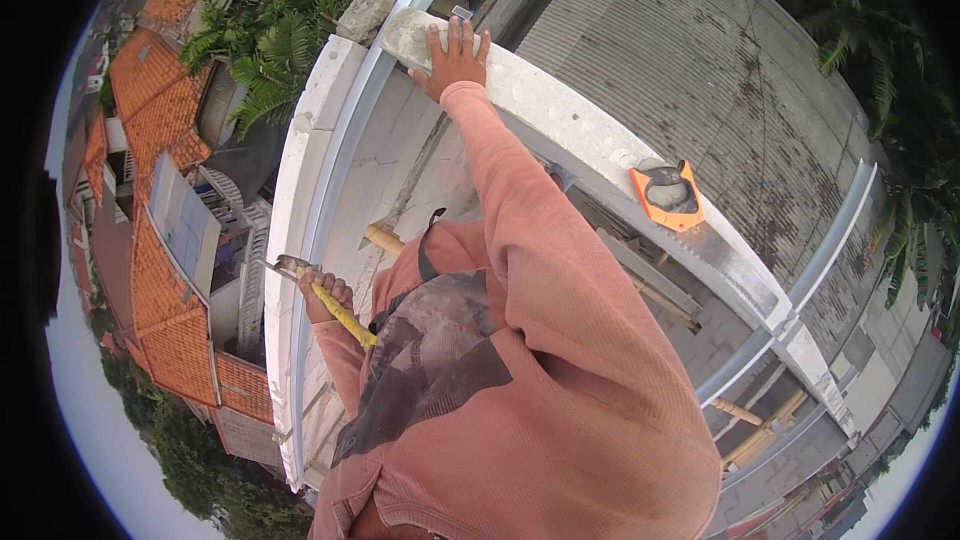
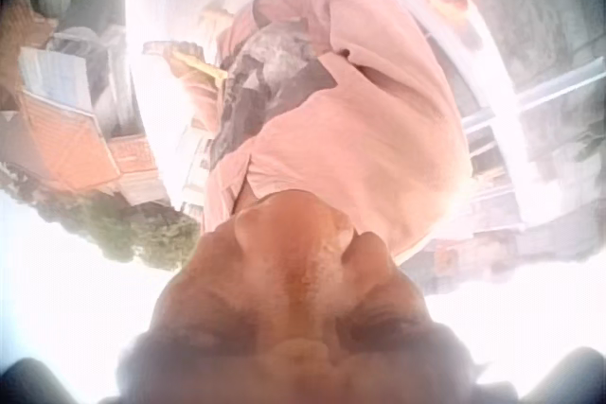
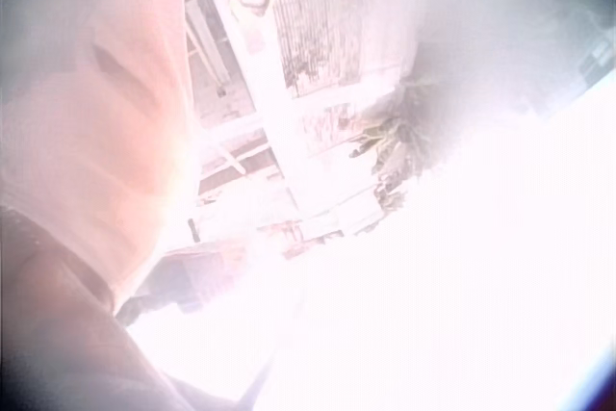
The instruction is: The person installs a metal trim piece along the edge of a wall, using a hammer to secure a metal rod into a pre-drilled hole in the concrete to hold the trim in place.
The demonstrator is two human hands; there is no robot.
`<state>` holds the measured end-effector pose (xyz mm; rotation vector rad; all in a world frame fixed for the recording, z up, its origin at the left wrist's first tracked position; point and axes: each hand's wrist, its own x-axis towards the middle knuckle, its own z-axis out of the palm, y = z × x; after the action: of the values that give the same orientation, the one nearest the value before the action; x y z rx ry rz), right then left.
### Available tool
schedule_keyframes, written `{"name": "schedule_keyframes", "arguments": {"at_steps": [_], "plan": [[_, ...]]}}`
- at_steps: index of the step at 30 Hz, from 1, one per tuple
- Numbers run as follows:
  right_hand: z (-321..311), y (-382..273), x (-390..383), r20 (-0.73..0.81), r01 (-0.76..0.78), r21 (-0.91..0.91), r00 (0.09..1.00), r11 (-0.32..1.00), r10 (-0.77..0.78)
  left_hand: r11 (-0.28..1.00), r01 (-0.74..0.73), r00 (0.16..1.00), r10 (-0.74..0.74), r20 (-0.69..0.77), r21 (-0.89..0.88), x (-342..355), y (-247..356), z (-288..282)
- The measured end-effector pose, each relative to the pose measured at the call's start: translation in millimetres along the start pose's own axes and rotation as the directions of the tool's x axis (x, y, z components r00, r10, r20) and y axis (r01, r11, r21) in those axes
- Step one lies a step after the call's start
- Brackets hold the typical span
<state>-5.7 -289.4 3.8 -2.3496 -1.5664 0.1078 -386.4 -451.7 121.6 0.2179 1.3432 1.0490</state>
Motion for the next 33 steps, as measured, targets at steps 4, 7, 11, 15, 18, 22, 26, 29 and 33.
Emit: {"name": "schedule_keyframes", "arguments": {"at_steps": [4, 7, 11, 15, 18, 22, 26, 29, 33], "plan": [[8.6, -9.5, 7.3, -0.011, -0.004, 0.018, 1.0, 1.0, 0.004, 0.999, 0.038, 0.982, -0.041, 0.185, 0.023, 8.9, 13.0, -6.6], [0.5, -19.2, 10.5, 0.057, -0.004, 0.055, 0.998, 0.998, 0.001, 0.998, 0.039, 0.974, -0.049, 0.223, 0.047, -4.3, 16.1, 6.6], [0.3, 4.6, 16.9, 0.159, -0.059, 0.193, 0.987, 0.979, 0.028, 0.987, 0.085, 0.949, -0.121, 0.293, 0.133, -6.5, 5.1, 29.6], [1.8, 35.6, 6.0, 0.099, -0.038, 0.343, 0.995, 0.938, 0.004, 0.961, 0.116, 0.939, -0.188, 0.286, 0.25, -6.5, -7.9, 41.8], [-1.6, 39.6, -32.2, 0.126, -0.04, 0.51, 0.992, 0.86, -0.029, 0.965, 0.138, 0.929, -0.204, 0.307, 0.223, -4.2, -14.1, 32.9], [-15.5, 38.3, -59.4, -0.087, -0.019, 0.203, 0.996, 0.979, 0.037, 0.971, 0.095, 0.972, -0.138, 0.192, 0.22, -9.9, -14.3, 40.8], [-35.6, 25.3, -42.1, -0.021, 0.015, -0.051, 1.0, 0.999, -0.016, 0.991, 0.087, 0.986, -0.1, 0.131, 0.1, -4.9, -6.7, 28.7], [-33.0, 6.6, -23.7, 0.042, 0.116, -0.133, 0.993, 0.984, -0.111, 0.974, 0.198, 0.98, -0.2, 0.012, 0.113, -8.6, -0.5, 10.8], [-8.3, -0.5, 0.1, 0.12, 0.258, -0.2, 0.964, 0.945, -0.238, 0.975, 0.152, 0.988, -0.157, -0.016, -0.164, -27.1, -27.8, -30.8]]}}
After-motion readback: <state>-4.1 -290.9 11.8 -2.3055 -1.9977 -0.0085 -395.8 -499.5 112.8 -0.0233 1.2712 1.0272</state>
